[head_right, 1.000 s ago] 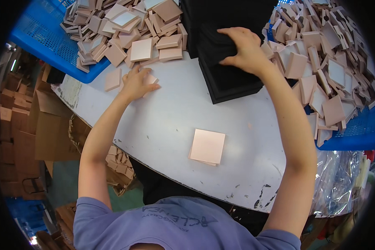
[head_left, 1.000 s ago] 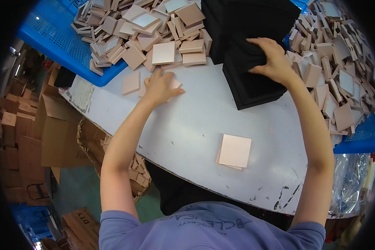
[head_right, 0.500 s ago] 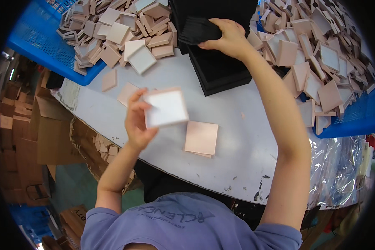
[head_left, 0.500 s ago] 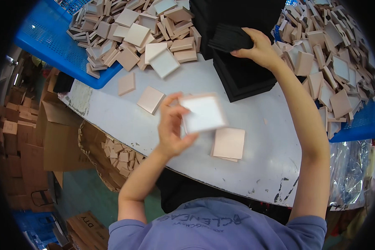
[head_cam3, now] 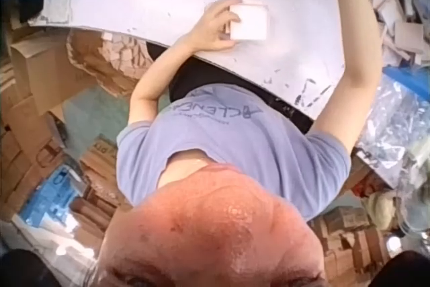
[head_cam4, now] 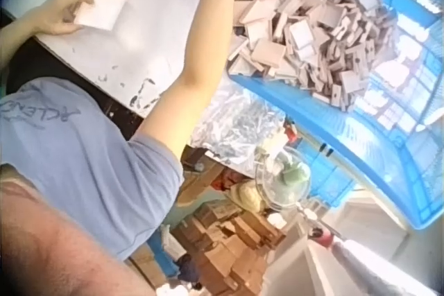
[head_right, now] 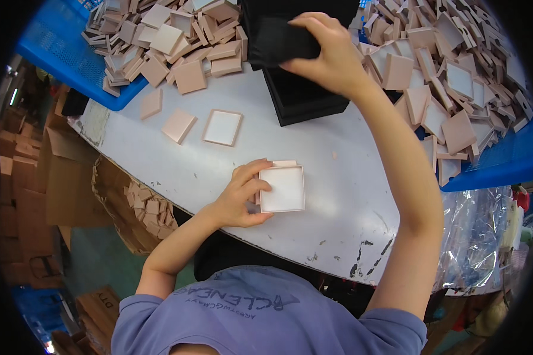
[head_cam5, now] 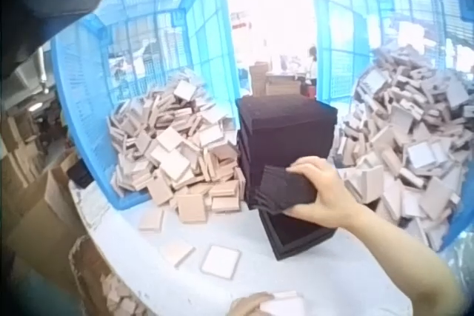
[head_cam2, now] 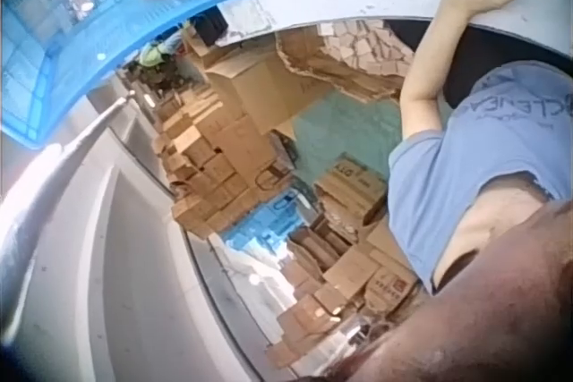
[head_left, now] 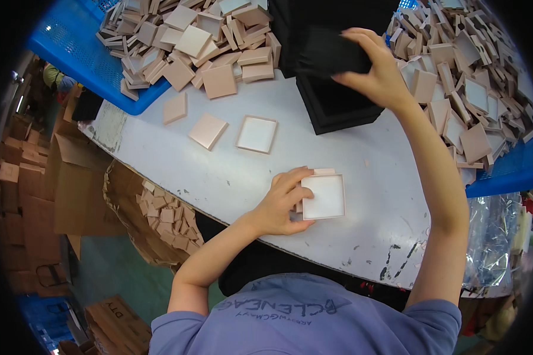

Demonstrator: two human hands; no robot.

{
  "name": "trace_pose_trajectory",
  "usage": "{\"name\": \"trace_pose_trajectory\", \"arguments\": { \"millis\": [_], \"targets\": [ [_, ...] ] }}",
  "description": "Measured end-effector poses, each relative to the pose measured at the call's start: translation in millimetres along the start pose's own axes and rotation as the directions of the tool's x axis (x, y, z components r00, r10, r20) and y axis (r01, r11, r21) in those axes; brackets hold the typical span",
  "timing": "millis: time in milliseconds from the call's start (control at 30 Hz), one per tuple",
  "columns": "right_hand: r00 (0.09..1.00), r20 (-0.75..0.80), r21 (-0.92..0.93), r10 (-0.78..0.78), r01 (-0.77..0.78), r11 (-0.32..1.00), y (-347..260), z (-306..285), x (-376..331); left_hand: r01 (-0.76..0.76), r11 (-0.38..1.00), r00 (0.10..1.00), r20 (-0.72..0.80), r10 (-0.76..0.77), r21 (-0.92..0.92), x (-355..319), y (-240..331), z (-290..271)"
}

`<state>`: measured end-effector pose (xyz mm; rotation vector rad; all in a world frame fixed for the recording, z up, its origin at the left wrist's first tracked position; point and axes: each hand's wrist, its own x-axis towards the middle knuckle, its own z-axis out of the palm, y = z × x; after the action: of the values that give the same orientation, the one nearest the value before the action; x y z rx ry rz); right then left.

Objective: Assembling small gift boxes by placing foam inserts and closing them with lids.

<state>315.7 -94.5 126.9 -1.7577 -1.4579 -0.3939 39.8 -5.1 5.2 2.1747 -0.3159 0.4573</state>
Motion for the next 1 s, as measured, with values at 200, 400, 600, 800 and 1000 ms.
{"name": "trace_pose_trajectory", "arguments": {
  "millis": [200, 400, 600, 800, 1000],
  "targets": [
    [0.984, 0.127, -0.436, -0.122, 0.165, 0.885, -27.8, -2.0, -51.1, -0.079, 0.989, 0.995, 0.069, 0.071, 0.124, 5.5, 0.8, -9.3],
    [0.995, 0.096, -0.211, 0.032, -0.011, 0.977, -15.9, -12.9, -50.0, -0.044, 0.99, 0.995, 0.1, 0.03, 0.134, 5.3, 1.4, -15.8],
    [0.891, -0.418, -0.252, -0.179, 0.076, 0.965, -58.4, -24.2, -55.3, -0.02, 0.974, 0.999, -0.036, 0.029, 0.224, 0.6, 14.6, -1.1],
    [0.909, 0.237, -0.193, -0.342, 0.389, 0.901, -102.1, 13.7, -150.0, 0.138, 0.97, 0.966, -0.245, -0.087, 0.199, -3.5, 19.0, 28.2],
    [0.866, 0.462, 0.123, -0.194, 0.154, 0.98, -105.7, 17.2, -156.7, 0.126, 0.988, 0.97, -0.222, -0.104, 0.088, -1.8, 16.5, 25.6]
  ]
}}
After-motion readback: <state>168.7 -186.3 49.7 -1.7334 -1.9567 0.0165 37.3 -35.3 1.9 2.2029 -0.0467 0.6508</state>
